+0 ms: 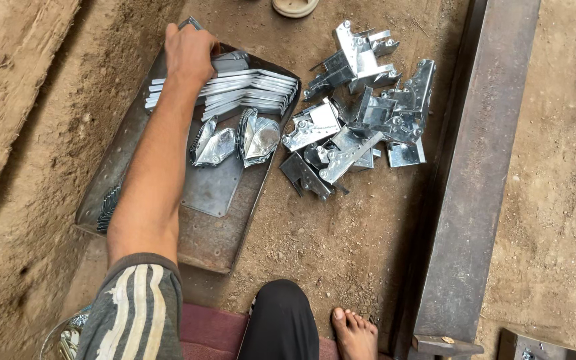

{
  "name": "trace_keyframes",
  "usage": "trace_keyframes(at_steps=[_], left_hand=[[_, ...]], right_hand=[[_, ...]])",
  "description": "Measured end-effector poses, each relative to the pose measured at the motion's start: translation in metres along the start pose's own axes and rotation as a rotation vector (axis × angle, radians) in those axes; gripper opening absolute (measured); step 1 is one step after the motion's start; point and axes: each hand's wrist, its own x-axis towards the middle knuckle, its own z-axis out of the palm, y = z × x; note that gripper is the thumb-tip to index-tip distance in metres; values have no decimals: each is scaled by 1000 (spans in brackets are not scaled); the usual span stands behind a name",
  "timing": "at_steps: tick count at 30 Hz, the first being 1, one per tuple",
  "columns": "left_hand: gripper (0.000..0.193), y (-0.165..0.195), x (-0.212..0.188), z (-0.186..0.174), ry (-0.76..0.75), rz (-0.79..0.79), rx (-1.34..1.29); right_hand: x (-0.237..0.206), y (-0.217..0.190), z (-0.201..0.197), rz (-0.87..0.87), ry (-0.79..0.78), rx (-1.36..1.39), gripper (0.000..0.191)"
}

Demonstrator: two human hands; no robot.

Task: The person sits on the ground and hammers small galvanized metal brackets flat on a long steel beam anvil, inserting nails/rivets and folding the pieces by hand. They then gather the finished brackets and arrange them in a metal tray with other formed metal parts.

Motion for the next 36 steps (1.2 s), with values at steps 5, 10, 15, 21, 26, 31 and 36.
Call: trace_keyframes(at_steps=[5, 10, 15, 21, 26, 31, 36], left_hand=[[47, 10, -19, -23, 82, 68, -18], [40, 26, -136, -90, 361, 89, -196], [22, 51, -361, -164, 418, -371, -318], [16, 86, -620, -219, 412, -1060, -716], [16, 128, -777, -219, 134, -1111, -497], [51, 187, -856, -211, -14, -870, -512], [52, 208, -865, -206, -71, -792, -448]], right_hand=[[-4, -7, -6, 22, 117, 13, 48], [-1, -18, -15, 495, -206, 296, 45], [-8, -41, -30, 357, 138, 376, 55], [-51, -139, -99, 633, 125, 1091, 42], [-71, -216, -156, 734, -2, 1335, 31], [-109, -245, -173, 716, -154, 1555, 28], [-125, -228, -156, 447, -96, 1437, 26]])
